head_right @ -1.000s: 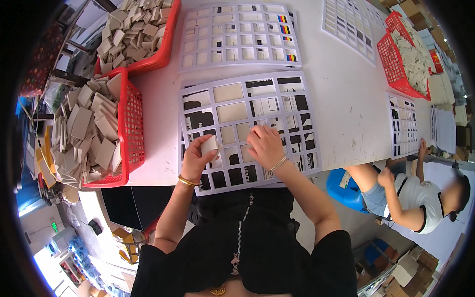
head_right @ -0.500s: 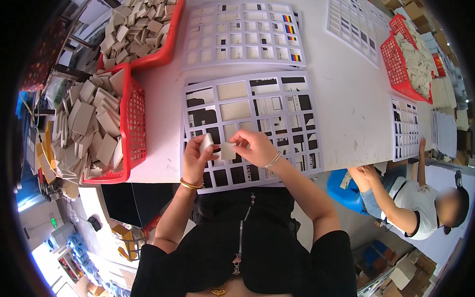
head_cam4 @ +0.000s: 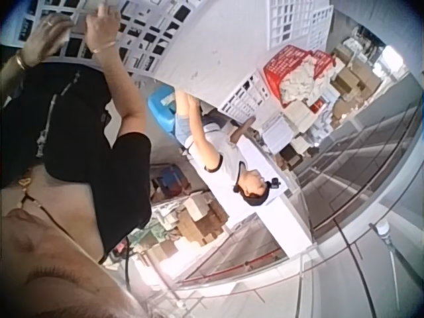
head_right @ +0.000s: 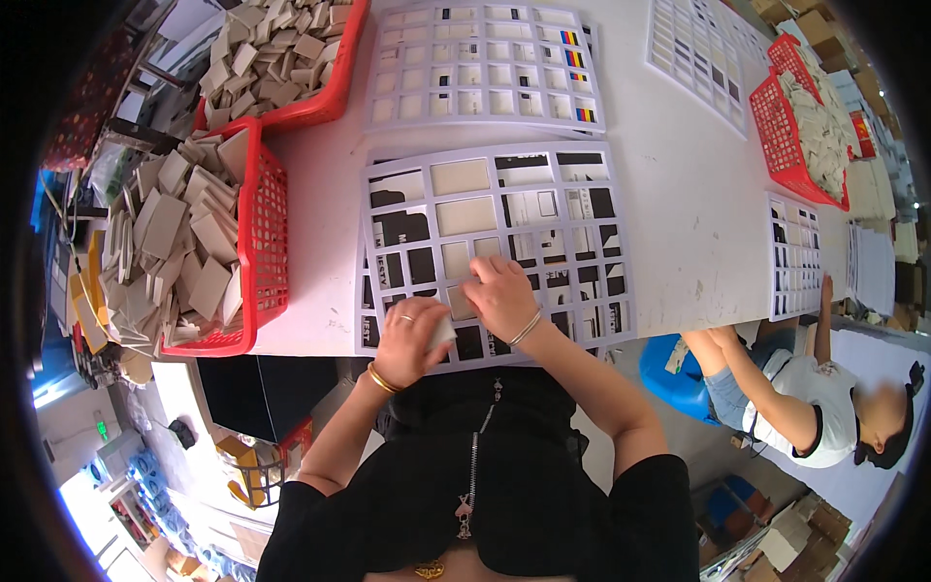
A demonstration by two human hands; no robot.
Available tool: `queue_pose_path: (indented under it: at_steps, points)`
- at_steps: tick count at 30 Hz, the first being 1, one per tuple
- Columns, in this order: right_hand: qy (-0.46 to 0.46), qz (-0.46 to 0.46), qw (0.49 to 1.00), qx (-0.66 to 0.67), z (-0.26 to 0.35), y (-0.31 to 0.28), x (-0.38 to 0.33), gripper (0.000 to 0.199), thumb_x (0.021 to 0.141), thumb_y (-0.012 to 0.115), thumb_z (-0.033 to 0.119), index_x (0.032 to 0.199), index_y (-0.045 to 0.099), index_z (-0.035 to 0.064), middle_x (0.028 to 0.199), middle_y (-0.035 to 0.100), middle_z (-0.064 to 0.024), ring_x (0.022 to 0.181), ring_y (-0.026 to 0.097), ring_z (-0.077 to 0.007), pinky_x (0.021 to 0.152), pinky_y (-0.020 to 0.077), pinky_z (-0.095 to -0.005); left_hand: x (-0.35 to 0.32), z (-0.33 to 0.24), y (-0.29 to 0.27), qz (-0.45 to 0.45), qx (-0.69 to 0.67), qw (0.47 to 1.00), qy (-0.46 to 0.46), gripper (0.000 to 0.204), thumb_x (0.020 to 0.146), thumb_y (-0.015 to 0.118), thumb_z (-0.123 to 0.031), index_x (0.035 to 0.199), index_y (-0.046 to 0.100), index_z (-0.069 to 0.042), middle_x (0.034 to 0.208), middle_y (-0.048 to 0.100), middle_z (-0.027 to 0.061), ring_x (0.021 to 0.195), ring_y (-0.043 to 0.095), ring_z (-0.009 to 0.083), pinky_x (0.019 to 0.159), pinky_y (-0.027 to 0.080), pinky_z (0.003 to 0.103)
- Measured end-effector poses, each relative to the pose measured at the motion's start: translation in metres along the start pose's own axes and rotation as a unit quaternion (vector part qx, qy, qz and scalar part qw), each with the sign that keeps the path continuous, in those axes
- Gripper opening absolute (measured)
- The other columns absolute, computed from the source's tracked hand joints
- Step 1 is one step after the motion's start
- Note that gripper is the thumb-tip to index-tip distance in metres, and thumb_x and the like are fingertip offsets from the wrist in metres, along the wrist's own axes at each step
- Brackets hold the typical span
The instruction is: The person picks small rectangular tiles from red baskets and places them into a white grid tray. They handle the tiles one by one, occasionally flipping them over to check the back before inserting them into the compartments. The process is repetitive, focusing on filling the grid slots with the tiles.
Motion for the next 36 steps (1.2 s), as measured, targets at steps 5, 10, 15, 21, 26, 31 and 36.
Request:
queue_pose_path:
  at_steps: [5,10,15,21,26,31,36]
  points:
    - [0.005,-0.016,1.0,0.013,0.0,-0.01,-0.005,0.018,0.07,0.067,0.009,0.087,0.061,0.01,0.093,0.054,-0.0079,0.088,0.055,-0.0269,0.071,0.0438,-0.0387,0.004,-0.011,0.026,0.061,0.122,0.991,0.006,0.047,0.075,0.07,-0.032,0.111,0.053,-0.009,0.118,0.057,0.0069,0.117,0.049,0.0234,0.098,0.033,0.045]
    - [0.114,-0.151,0.978,0.089,-0.052,-0.064,-0.023,0.018,0.074,0.064,0.005,0.092,0.062,0.0073,0.093,0.056,-0.0108,0.087,0.056,-0.0309,0.071,0.0459,-0.0392,0.008,-0.02,0.033,0.096,0.157,0.983,0.027,0.048,0.075,0.07,-0.033,0.112,0.052,-0.007,0.117,0.057,0.0072,0.118,0.048,0.023,0.101,0.031,0.045]
    - [0.23,-0.226,0.946,0.04,-0.127,-0.115,-0.069,0.029,0.079,0.063,0.007,0.107,0.058,0.0043,0.105,0.057,-0.0134,0.093,0.057,-0.0286,0.077,0.0474,-0.0378,0.019,-0.013,0.017,0.054,0.119,0.991,-0.033,0.044,0.076,0.069,-0.027,0.112,0.053,-0.008,0.118,0.058,0.0081,0.116,0.05,0.0255,0.1,0.03,0.046]
    - [0.382,-0.191,0.903,-0.043,-0.211,-0.097,-0.175,0.047,0.086,0.062,0.025,0.122,0.052,-0.0033,0.117,0.055,-0.0197,0.1,0.056,-0.0299,0.086,0.0462,-0.0371,-0.028,0.072,-0.047,-0.219,-0.001,0.951,-0.217,0.042,0.076,0.067,-0.022,0.112,0.052,-0.008,0.123,0.055,0.0109,0.113,0.05,0.0296,0.094,0.033,0.044]
    - [0.438,-0.195,0.87,0.117,-0.219,-0.057,-0.191,0.048,0.088,0.062,0.027,0.122,0.053,-0.0052,0.114,0.058,-0.0197,0.101,0.057,-0.0273,0.089,0.0451,-0.0365,-0.053,0.074,-0.018,-0.12,-0.001,0.944,-0.308,0.047,0.08,0.064,-0.024,0.122,0.049,-0.006,0.123,0.056,0.009,0.122,0.043,0.0271,0.099,0.025,0.046]
    - [0.426,-0.298,0.839,0.162,-0.202,-0.056,-0.19,0.041,0.088,0.062,0.023,0.119,0.055,-0.004,0.109,0.06,-0.0165,0.098,0.058,-0.0239,0.089,0.0451,-0.0345,-0.059,0.088,-0.008,-0.179,-0.034,0.913,-0.365,0.056,0.084,0.062,-0.026,0.133,0.042,-0.006,0.122,0.056,0.005,0.125,0.039,0.0269,0.101,0.022,0.046]
    - [0.429,-0.335,0.821,0.17,-0.192,-0.062,-0.193,0.035,0.089,0.062,0.02,0.115,0.058,-0.0031,0.107,0.06,-0.0141,0.096,0.058,-0.0213,0.086,0.046,-0.0327,-0.055,0.096,-0.014,-0.203,-0.086,0.898,-0.38,0.035,0.086,0.06,-0.027,0.115,0.054,-0.009,0.128,0.055,0.0114,0.12,0.041,0.0269,0.102,0.021,0.044]
Point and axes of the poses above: each hand's wrist, its own x-axis towards the middle knuckle, its own y-axis out of the palm, z = x × y, the point moved 9 cm from there along x, towards the middle knuckle
